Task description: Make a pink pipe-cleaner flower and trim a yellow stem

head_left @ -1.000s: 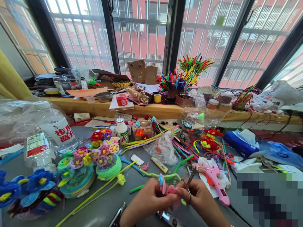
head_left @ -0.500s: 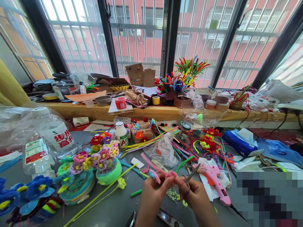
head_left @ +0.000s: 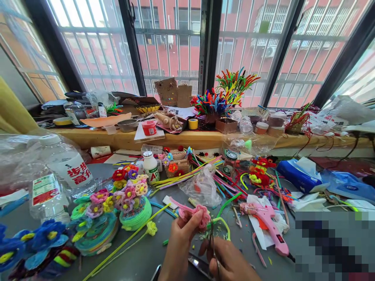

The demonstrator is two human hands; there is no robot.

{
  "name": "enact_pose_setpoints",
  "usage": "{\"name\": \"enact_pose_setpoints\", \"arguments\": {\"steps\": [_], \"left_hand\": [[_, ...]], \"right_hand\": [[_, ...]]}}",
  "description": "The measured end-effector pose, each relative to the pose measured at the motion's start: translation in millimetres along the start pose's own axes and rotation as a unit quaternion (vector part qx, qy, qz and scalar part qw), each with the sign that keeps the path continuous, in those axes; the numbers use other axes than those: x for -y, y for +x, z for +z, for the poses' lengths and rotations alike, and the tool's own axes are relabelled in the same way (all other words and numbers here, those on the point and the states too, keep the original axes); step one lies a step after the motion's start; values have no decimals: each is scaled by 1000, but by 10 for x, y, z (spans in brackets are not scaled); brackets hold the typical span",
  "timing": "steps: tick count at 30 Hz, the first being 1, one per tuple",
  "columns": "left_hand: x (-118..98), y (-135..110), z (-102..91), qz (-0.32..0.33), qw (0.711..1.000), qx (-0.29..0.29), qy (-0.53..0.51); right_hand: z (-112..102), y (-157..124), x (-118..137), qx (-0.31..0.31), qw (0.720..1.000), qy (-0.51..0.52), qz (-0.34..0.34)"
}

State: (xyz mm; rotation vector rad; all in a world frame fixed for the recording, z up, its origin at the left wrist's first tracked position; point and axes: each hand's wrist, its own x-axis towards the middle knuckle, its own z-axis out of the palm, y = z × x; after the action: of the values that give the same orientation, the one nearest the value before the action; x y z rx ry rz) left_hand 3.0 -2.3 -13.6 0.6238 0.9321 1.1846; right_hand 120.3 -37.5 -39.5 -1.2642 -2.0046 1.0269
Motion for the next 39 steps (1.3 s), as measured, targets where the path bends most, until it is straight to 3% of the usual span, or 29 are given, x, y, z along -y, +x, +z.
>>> {"name": "enact_pose_setpoints", "arguments": {"steps": [12, 24, 32, 39], "left_hand": [[99, -34, -3, 5, 1000, -18, 3], [73, -22, 37, 26, 999, -33, -7], [-21, 4, 19, 26, 999, -17, 18], [58, 79, -65, 31, 995, 48, 79]], "right_hand": [[41, 17, -17, -18, 997, 64, -48], [91, 25, -91, -102, 994, 34, 28], [-168, -60, -19, -13, 1000, -27, -5], [-154, -66, 17, 9, 998, -59, 31]]}}
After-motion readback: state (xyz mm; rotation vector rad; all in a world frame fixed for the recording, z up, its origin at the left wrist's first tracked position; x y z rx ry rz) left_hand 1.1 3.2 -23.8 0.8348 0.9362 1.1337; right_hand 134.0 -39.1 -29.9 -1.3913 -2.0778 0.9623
